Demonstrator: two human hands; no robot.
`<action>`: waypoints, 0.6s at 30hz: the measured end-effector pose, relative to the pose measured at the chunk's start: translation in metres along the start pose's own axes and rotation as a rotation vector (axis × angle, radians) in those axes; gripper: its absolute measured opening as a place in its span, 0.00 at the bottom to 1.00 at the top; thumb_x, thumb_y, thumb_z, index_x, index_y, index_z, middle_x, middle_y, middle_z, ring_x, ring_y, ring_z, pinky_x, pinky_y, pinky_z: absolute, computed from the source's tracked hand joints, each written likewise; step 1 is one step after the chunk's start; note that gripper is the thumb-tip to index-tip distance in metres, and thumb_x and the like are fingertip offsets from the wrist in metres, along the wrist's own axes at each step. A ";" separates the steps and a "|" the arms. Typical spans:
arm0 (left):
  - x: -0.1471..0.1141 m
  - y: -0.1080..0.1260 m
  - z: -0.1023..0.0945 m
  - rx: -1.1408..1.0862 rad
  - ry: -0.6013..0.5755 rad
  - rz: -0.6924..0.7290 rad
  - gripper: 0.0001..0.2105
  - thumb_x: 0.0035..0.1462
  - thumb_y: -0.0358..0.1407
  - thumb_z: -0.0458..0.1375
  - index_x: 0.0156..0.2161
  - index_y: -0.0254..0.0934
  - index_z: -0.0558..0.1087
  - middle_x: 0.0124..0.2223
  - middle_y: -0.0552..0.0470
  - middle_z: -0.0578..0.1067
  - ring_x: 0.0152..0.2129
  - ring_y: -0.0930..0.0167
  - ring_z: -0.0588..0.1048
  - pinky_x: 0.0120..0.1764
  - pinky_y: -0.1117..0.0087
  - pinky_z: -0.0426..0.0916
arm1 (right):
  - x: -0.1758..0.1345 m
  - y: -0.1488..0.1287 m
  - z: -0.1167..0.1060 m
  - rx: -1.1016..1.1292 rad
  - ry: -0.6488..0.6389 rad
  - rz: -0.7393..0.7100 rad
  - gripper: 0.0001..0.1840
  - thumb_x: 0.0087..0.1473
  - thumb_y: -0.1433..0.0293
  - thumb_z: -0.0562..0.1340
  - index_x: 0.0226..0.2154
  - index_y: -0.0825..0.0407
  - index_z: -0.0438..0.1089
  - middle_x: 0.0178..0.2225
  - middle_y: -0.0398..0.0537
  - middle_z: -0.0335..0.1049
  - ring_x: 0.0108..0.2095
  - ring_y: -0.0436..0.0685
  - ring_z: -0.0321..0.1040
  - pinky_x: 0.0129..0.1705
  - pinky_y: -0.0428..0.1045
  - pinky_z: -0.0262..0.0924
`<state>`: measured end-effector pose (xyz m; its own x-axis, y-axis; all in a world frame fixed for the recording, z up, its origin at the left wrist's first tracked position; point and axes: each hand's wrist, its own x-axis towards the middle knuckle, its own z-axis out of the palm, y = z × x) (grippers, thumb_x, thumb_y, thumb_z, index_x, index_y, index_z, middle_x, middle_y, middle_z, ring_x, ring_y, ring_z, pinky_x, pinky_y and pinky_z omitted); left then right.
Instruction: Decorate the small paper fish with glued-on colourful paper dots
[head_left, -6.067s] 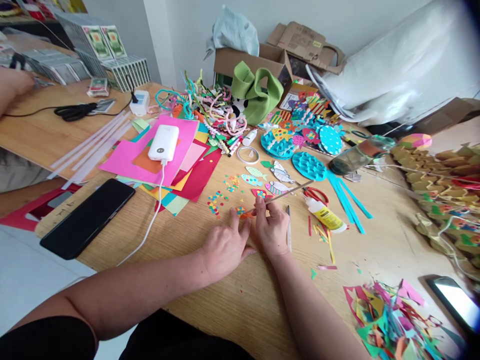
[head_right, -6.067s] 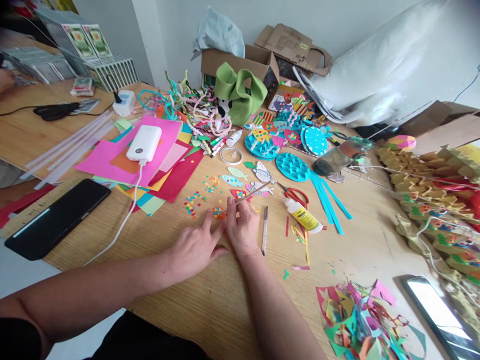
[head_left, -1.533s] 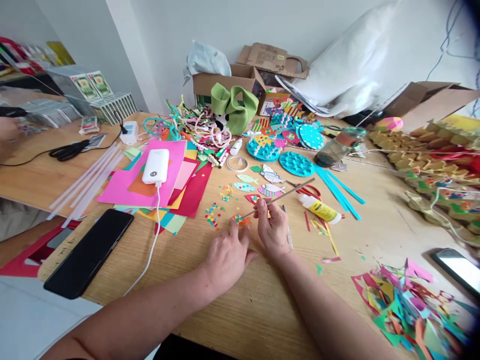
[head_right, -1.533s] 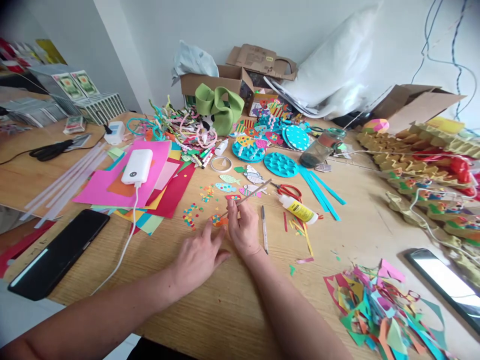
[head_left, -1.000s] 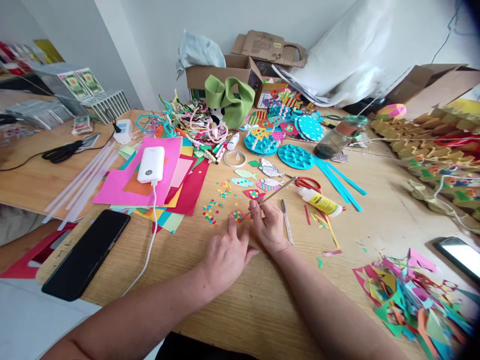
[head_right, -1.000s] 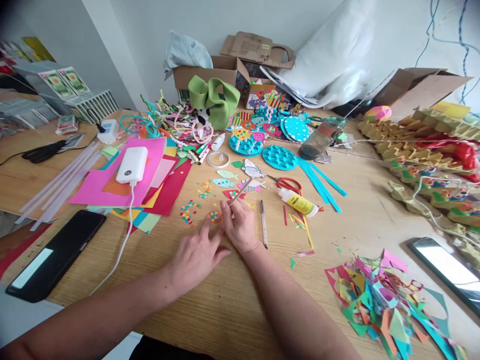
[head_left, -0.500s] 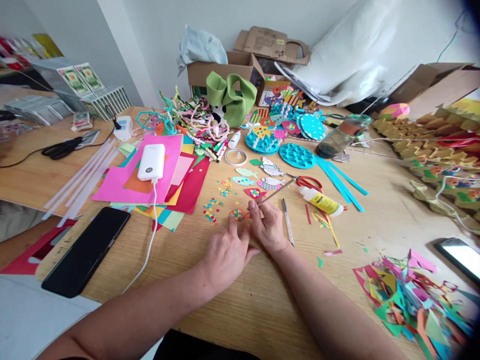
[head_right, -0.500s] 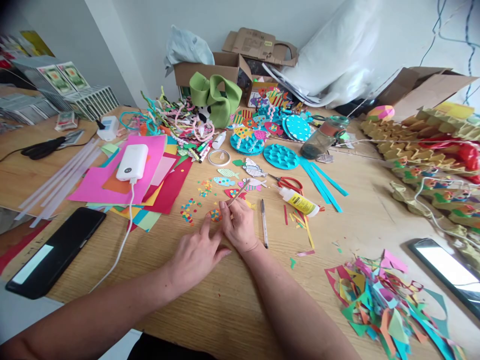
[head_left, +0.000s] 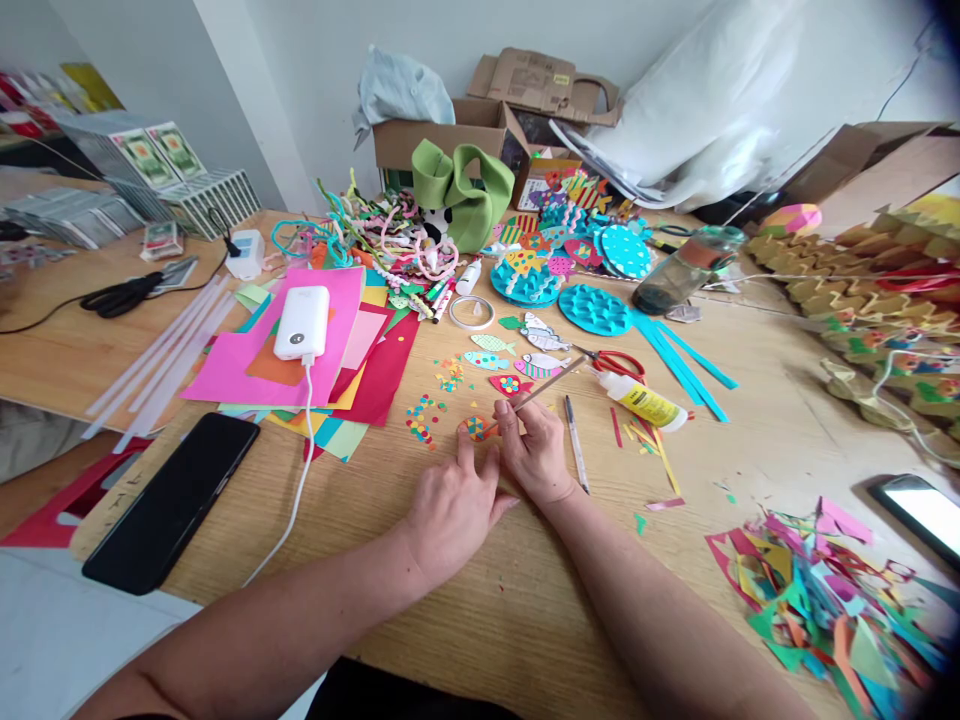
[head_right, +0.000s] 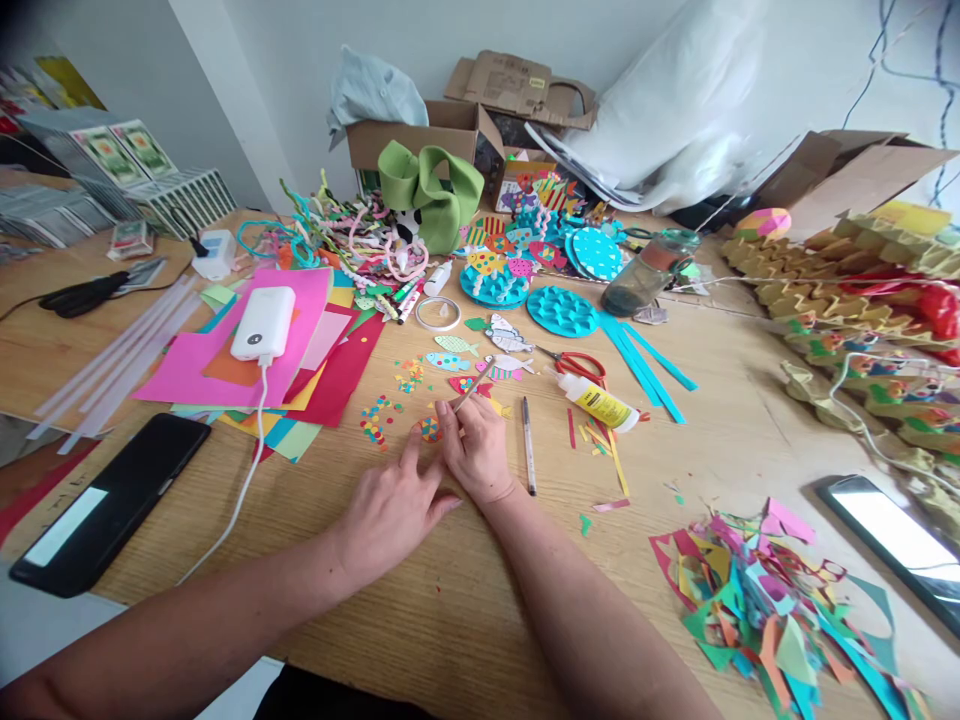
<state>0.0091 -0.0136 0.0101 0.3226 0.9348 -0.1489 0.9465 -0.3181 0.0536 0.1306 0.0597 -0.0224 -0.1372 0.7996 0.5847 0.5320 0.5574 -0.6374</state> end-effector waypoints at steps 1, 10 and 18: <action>0.000 0.000 0.000 -0.001 0.000 0.000 0.27 0.62 0.50 0.50 0.62 0.39 0.62 0.63 0.27 0.60 0.35 0.60 0.78 0.33 0.63 0.73 | 0.000 0.000 0.000 0.000 0.002 -0.003 0.19 0.63 0.64 0.53 0.22 0.49 0.61 0.19 0.44 0.63 0.22 0.52 0.61 0.27 0.48 0.56; 0.000 0.000 0.000 -0.002 0.000 -0.006 0.27 0.62 0.50 0.50 0.62 0.39 0.62 0.63 0.28 0.60 0.34 0.61 0.78 0.32 0.64 0.73 | -0.001 0.001 0.001 -0.018 -0.006 0.006 0.19 0.63 0.63 0.52 0.22 0.49 0.62 0.20 0.44 0.64 0.23 0.52 0.62 0.28 0.49 0.57; 0.000 0.000 0.001 0.019 0.008 -0.005 0.27 0.62 0.51 0.50 0.61 0.39 0.62 0.63 0.28 0.60 0.34 0.61 0.78 0.32 0.64 0.73 | -0.001 0.000 0.001 -0.023 -0.006 0.002 0.19 0.64 0.63 0.52 0.22 0.49 0.62 0.20 0.45 0.64 0.23 0.52 0.62 0.28 0.49 0.57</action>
<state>0.0092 -0.0135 0.0096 0.3181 0.9375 -0.1411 0.9480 -0.3165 0.0338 0.1301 0.0592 -0.0234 -0.1416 0.8021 0.5802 0.5516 0.5506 -0.6266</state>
